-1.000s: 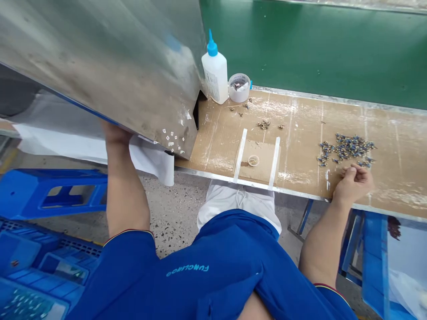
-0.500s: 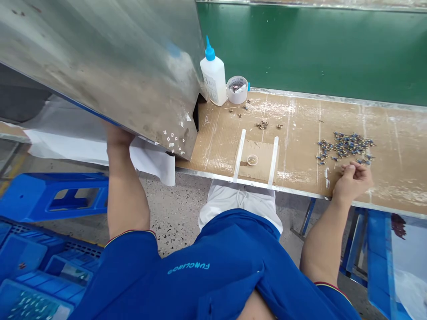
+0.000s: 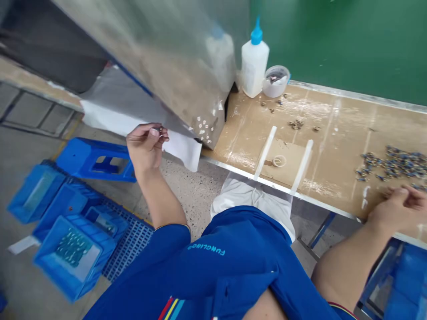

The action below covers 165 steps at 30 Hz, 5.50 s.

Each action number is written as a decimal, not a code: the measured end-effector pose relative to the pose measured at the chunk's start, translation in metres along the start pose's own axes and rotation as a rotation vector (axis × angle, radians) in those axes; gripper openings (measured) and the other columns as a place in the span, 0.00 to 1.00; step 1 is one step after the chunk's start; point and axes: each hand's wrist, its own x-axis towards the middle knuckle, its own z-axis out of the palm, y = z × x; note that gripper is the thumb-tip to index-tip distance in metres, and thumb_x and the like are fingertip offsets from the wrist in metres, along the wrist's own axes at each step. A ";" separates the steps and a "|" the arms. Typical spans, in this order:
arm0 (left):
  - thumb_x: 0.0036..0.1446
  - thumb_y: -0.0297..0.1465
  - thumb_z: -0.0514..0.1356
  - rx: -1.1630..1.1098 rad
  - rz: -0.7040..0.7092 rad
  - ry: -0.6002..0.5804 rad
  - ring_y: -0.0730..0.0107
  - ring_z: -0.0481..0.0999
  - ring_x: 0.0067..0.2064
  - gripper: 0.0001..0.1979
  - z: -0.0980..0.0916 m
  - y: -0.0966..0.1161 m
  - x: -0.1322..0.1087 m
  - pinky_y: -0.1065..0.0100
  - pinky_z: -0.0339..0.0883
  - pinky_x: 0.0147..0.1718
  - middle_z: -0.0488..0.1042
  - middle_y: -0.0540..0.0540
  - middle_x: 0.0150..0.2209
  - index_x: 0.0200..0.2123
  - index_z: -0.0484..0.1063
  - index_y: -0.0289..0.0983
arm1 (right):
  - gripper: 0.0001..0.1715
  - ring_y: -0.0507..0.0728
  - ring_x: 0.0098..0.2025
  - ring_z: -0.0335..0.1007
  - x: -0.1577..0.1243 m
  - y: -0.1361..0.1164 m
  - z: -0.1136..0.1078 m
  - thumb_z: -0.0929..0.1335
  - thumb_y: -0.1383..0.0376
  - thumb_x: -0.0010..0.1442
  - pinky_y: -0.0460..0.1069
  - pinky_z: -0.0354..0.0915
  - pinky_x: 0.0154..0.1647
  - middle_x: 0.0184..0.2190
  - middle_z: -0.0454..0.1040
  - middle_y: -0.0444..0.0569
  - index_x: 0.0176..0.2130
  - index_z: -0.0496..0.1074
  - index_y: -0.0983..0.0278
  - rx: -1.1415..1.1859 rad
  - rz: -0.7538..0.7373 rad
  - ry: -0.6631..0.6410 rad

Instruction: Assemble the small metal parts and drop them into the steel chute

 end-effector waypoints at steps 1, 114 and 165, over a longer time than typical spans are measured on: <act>0.39 0.46 0.78 -0.007 0.005 -0.019 0.80 0.73 0.24 0.19 -0.002 0.007 -0.010 0.75 0.70 0.21 0.80 0.57 0.25 0.29 0.80 0.42 | 0.20 0.61 0.29 0.72 0.002 0.004 0.001 0.71 0.56 0.48 0.66 0.70 0.41 0.22 0.62 0.46 0.21 0.56 0.54 0.037 -0.025 0.009; 0.61 0.31 0.61 0.027 -0.258 -1.014 0.73 0.78 0.31 0.07 0.183 -0.059 -0.133 0.74 0.73 0.30 0.79 0.46 0.32 0.35 0.77 0.34 | 0.10 0.55 0.33 0.77 -0.163 -0.086 0.040 0.67 0.60 0.68 0.51 0.71 0.36 0.31 0.80 0.45 0.35 0.75 0.58 0.181 -0.579 -0.924; 0.58 0.35 0.62 0.034 -0.292 -0.917 0.73 0.75 0.30 0.09 0.178 -0.064 -0.137 0.72 0.69 0.30 0.78 0.46 0.32 0.34 0.75 0.34 | 0.09 0.66 0.46 0.71 -0.047 -0.070 0.168 0.66 0.67 0.60 0.61 0.67 0.50 0.38 0.76 0.54 0.36 0.77 0.59 -0.349 -0.788 -1.091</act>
